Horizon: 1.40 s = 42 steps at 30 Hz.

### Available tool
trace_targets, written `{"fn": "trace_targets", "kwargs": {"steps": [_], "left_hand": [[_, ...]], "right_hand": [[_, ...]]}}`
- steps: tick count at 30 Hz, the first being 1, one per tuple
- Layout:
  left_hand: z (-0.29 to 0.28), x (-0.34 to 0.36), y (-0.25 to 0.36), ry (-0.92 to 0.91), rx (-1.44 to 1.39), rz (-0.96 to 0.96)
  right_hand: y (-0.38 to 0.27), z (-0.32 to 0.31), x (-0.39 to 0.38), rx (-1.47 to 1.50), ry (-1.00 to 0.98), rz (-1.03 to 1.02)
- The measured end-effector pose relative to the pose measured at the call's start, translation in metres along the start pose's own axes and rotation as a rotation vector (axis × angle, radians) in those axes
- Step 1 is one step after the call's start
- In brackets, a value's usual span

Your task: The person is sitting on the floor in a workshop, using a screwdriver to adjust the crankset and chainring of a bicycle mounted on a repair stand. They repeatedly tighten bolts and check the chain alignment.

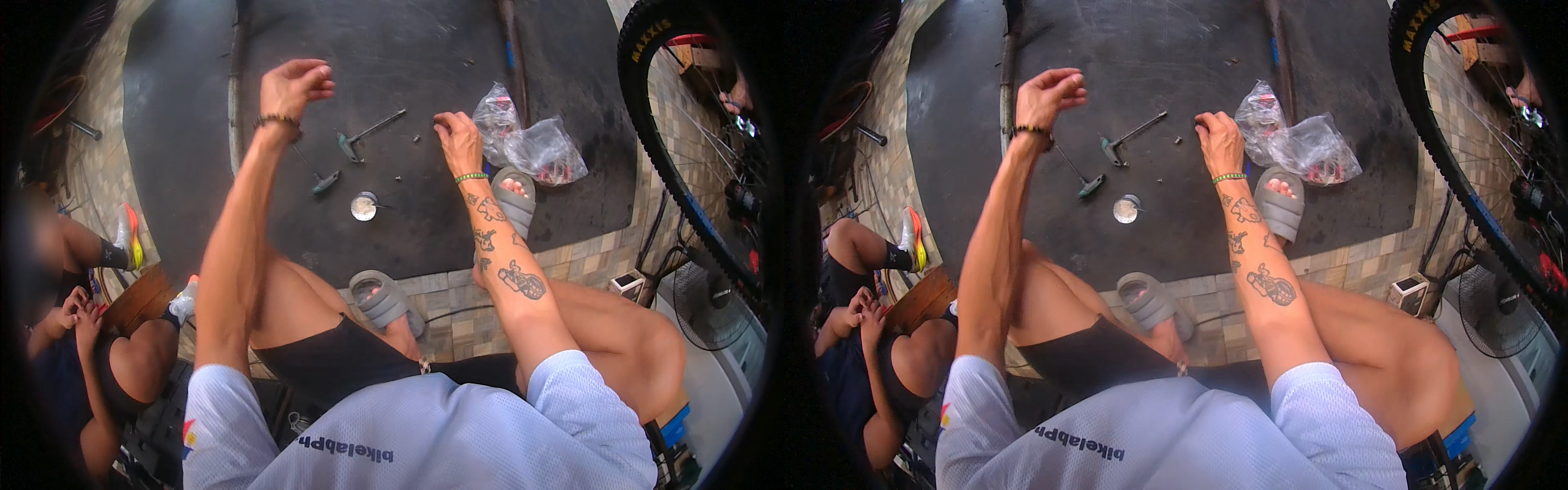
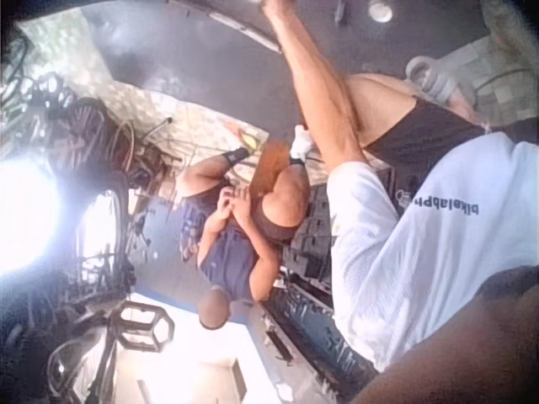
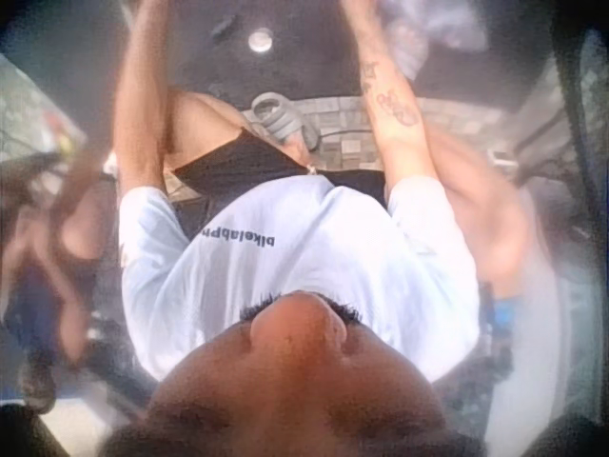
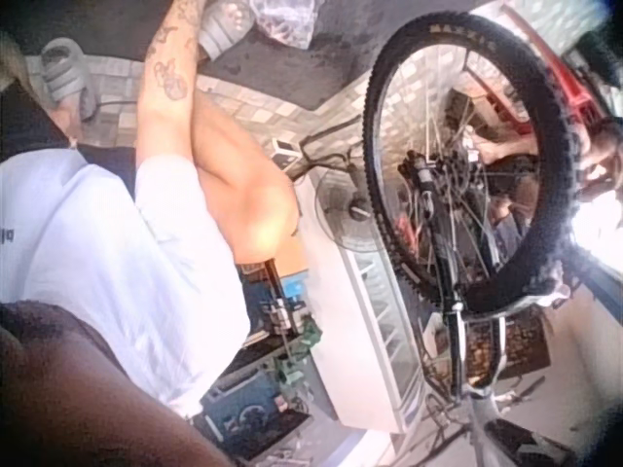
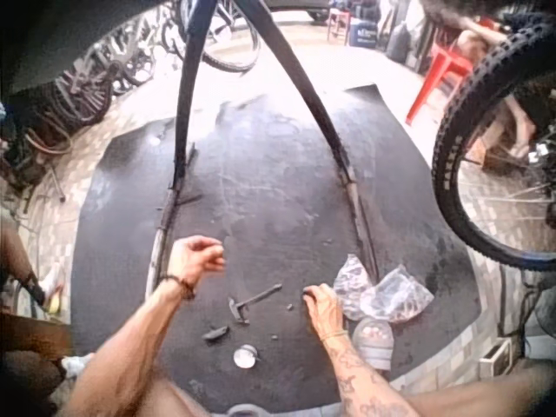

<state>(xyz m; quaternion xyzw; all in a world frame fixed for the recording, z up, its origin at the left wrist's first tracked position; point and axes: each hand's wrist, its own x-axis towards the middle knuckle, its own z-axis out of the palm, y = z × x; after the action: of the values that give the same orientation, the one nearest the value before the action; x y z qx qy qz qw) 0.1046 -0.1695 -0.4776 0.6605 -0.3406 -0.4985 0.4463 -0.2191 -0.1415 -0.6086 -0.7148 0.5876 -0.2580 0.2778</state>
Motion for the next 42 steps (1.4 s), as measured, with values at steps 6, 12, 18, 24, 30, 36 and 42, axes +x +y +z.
{"fn": "trace_targets", "kwargs": {"steps": [6, 12, 18, 24, 30, 36, 42], "left_hand": [[0.054, -0.098, 0.063, -0.049, -0.19, 0.069], [0.071, -0.117, 0.064, -0.025, -0.142, 0.288], [0.047, -0.149, 0.117, 0.031, -0.336, 0.512], [0.03, -0.184, 0.157, 0.079, -0.24, 0.915], [0.023, -0.205, 0.168, 0.152, -0.225, 0.986], [0.015, -0.204, 0.165, 0.19, -0.181, 1.009], [0.016, -0.199, 0.163, 0.181, -0.173, 1.057]], "right_hand": [[-0.009, -0.003, 0.005, -0.113, -0.044, -0.057], [-0.093, -0.047, 0.02, 0.305, 0.073, -0.03], [-0.265, -0.182, 0.051, 0.438, 0.122, -0.512], [-0.326, -0.251, 0.038, 0.37, -0.097, -0.759], [-0.332, -0.24, 0.015, 0.538, -0.097, -0.669], [-0.334, -0.228, 0.017, 0.588, -0.145, -0.658], [-0.332, -0.228, 0.017, 0.591, -0.165, -0.626]]}}
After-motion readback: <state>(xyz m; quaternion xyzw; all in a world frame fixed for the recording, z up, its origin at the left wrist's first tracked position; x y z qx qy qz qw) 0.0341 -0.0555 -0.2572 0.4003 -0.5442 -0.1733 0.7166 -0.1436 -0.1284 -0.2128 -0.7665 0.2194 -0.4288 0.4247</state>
